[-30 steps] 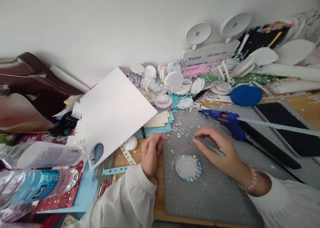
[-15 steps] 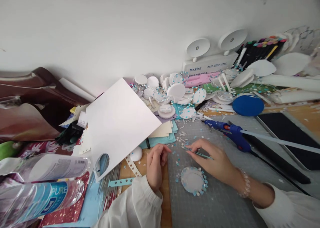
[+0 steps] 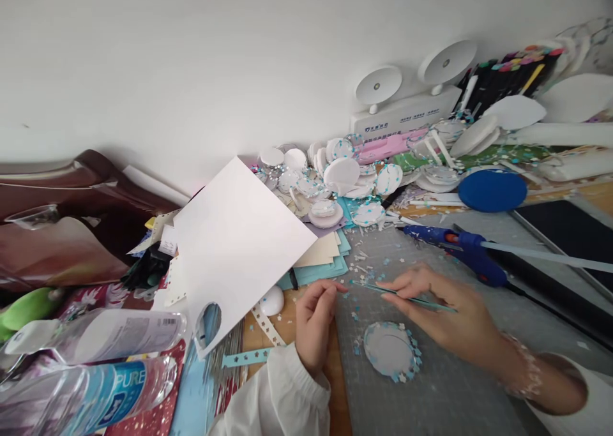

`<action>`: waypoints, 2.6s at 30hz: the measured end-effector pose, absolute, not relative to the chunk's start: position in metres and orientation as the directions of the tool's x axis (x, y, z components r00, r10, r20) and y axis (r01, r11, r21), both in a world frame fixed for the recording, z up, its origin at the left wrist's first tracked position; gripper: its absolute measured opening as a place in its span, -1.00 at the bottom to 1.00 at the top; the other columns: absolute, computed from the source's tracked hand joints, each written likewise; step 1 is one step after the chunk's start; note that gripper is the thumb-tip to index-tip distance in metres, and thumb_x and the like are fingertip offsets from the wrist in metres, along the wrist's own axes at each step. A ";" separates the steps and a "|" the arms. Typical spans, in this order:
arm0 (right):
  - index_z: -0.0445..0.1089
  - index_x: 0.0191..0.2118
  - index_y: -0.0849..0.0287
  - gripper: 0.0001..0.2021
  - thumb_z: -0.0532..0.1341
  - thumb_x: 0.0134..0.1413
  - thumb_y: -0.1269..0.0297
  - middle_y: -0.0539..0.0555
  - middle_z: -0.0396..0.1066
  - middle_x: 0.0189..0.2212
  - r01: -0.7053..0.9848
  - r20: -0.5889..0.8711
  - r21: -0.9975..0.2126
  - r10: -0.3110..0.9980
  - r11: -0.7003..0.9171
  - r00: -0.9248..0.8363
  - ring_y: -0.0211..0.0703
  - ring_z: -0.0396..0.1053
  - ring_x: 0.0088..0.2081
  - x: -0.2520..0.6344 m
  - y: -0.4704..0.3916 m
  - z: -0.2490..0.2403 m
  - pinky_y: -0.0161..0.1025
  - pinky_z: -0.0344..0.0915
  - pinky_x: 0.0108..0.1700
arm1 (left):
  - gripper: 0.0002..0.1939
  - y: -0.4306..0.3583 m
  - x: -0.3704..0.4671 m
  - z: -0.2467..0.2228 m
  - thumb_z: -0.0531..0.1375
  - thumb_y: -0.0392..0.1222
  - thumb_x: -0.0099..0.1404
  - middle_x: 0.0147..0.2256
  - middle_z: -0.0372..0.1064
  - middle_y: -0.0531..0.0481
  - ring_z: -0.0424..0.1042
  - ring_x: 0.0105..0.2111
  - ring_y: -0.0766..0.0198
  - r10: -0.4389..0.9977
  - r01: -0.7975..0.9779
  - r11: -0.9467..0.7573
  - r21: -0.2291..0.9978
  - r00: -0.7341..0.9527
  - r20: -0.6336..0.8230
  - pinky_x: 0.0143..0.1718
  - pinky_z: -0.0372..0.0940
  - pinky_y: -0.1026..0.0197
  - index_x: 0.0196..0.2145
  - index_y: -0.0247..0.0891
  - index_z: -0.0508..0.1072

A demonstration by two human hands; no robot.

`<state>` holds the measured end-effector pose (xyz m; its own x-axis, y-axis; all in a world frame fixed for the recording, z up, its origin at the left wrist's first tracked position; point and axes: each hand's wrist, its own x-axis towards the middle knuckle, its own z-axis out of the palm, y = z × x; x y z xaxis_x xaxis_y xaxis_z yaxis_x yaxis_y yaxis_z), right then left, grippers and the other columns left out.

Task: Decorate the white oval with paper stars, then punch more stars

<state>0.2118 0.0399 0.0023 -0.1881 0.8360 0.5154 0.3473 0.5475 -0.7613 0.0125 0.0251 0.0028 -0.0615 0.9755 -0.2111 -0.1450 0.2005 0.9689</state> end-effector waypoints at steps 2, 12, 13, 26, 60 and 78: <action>0.31 -0.36 0.04 -0.84 0.29 0.08 0.44 -0.02 0.56 -0.33 0.336 0.501 -0.777 0.846 0.532 -0.182 -0.16 0.52 -0.28 0.212 0.038 0.003 -0.22 0.37 -0.26 | -0.76 0.024 0.012 0.002 0.24 -0.03 0.19 -0.62 0.09 0.11 -0.02 -0.59 0.37 0.977 -0.081 0.198 0.977 -0.058 -0.203 -0.55 -0.10 0.29 -0.37 -0.27 0.54; 0.31 -0.39 0.05 -0.86 0.26 0.10 0.41 0.01 0.54 -0.39 0.485 0.495 -0.682 0.834 0.547 -0.244 -0.09 0.49 -0.29 0.211 0.050 -0.017 -0.12 0.32 -0.23 | -0.80 0.026 0.013 0.001 0.19 -0.09 0.22 -0.62 0.01 0.16 -0.06 -0.60 0.40 0.982 -0.154 0.179 0.972 -0.038 -0.187 -0.55 -0.12 0.29 -0.39 -0.29 0.48; 0.31 -0.39 0.05 -0.86 0.26 0.11 0.41 0.01 0.54 -0.38 0.491 0.493 -0.675 0.832 0.550 -0.254 -0.09 0.48 -0.29 0.211 0.050 -0.018 -0.12 0.32 -0.22 | -0.80 0.026 0.014 0.001 0.18 -0.10 0.22 -0.63 -0.01 0.16 -0.07 -0.60 0.40 0.981 -0.157 0.182 0.971 -0.035 -0.189 -0.55 -0.13 0.29 -0.40 -0.29 0.47; 0.28 -0.42 0.05 -0.81 0.23 0.10 0.49 -0.04 0.52 -0.45 0.445 0.501 -0.674 0.808 0.590 -0.310 -0.13 0.47 -0.35 0.208 0.048 -0.013 -0.12 0.28 -0.21 | -0.79 0.026 0.014 0.002 0.17 -0.07 0.22 -0.63 -0.02 0.17 -0.07 -0.60 0.39 0.985 -0.116 0.165 0.979 -0.025 -0.169 -0.55 -0.15 0.27 -0.40 -0.28 0.45; 0.34 -0.42 0.07 -0.87 0.29 0.09 0.35 0.04 0.56 -0.36 0.371 0.430 -0.804 0.886 0.464 -0.175 -0.10 0.50 -0.30 0.215 0.046 -0.008 -0.14 0.37 -0.25 | -0.77 0.027 0.017 0.003 0.22 -0.07 0.17 -0.61 0.00 0.19 -0.06 -0.60 0.39 0.980 -0.096 0.188 0.978 -0.048 -0.193 -0.54 -0.13 0.28 -0.28 -0.28 0.45; 0.32 -0.43 0.08 -0.84 0.32 0.05 0.39 0.02 0.57 -0.36 0.274 0.454 -0.832 0.876 0.483 -0.165 -0.13 0.52 -0.29 0.214 0.044 -0.002 -0.18 0.37 -0.24 | -0.76 0.028 0.017 0.004 0.23 -0.05 0.19 -0.61 0.07 0.18 -0.02 -0.60 0.41 0.981 -0.106 0.188 0.976 -0.028 -0.192 -0.53 -0.06 0.30 -0.28 -0.28 0.45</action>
<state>0.2139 0.0440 -0.0020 -0.1651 0.8756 0.4540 0.2740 0.4829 -0.8317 0.0168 0.0276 0.0042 -0.0281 0.9809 -0.1922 -0.1057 0.1883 0.9764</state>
